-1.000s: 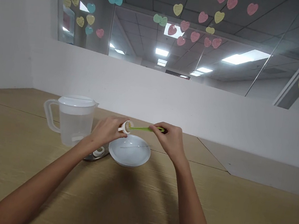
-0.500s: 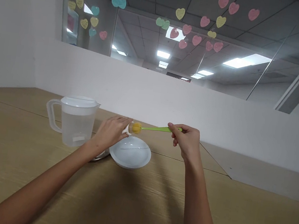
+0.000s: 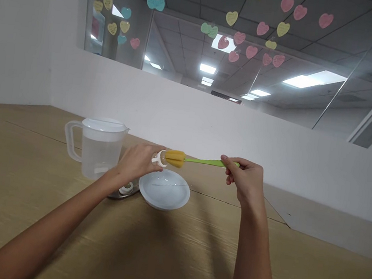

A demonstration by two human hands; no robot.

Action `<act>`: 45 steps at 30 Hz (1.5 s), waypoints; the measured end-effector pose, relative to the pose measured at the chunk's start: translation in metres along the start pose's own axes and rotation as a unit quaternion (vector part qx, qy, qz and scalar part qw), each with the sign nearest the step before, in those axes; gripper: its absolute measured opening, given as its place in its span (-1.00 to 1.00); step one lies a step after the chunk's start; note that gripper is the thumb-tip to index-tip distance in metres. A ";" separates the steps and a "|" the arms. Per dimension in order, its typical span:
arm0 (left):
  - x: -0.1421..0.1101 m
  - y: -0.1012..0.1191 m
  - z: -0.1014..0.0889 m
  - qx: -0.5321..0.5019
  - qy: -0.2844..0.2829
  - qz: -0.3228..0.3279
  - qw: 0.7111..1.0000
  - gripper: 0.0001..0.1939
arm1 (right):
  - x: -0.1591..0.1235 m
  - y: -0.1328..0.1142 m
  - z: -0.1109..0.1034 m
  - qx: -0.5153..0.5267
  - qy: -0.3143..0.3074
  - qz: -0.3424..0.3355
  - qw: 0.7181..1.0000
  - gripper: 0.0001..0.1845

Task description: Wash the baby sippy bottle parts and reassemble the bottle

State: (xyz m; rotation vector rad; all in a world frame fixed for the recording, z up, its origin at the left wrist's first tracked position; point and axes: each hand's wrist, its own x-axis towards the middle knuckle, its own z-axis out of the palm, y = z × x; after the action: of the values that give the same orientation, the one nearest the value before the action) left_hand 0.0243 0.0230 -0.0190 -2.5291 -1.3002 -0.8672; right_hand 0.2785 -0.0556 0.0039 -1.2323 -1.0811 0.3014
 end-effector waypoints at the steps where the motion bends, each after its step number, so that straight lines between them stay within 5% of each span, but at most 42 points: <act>1: 0.000 -0.002 -0.001 0.010 -0.001 -0.009 1.000 -0.46 | 0.001 0.000 -0.004 0.009 0.016 -0.002 1.000 -0.68; 7: 0.005 -0.020 0.011 0.059 0.000 0.003 0.998 -0.57 | 0.009 0.004 -0.032 0.064 0.120 -0.020 0.991 -0.72; 14: 0.009 -0.017 0.041 0.107 0.030 0.166 0.980 -0.58 | 0.011 0.007 -0.028 0.047 0.090 -0.005 0.995 -0.70; 21: 0.011 -0.021 0.048 0.159 0.066 0.286 0.943 -0.68 | 0.011 0.008 -0.025 0.032 0.081 -0.012 0.996 -0.70; 30: 0.014 -0.022 0.055 0.147 0.050 0.321 0.934 -0.73 | 0.010 0.005 -0.023 0.025 0.077 -0.005 0.997 -0.71; 35: 0.012 -0.026 0.049 0.045 0.020 0.265 0.963 -0.68 | 0.010 0.006 -0.024 0.024 0.079 -0.004 0.997 -0.70; 39: 0.010 -0.026 0.039 -0.122 0.016 0.120 0.985 -0.55 | 0.011 0.007 -0.024 0.026 0.080 -0.007 0.996 -0.70; 45: 0.010 -0.013 0.021 -0.350 0.018 -0.072 0.934 -0.18 | 0.010 0.006 -0.023 0.025 0.085 -0.004 0.996 -0.70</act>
State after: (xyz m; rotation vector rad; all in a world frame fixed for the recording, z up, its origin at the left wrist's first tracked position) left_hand 0.0272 0.0461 -0.0322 -2.9088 -1.3543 -1.6509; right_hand 0.3040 -0.0605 0.0048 -1.1873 -0.9269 0.2132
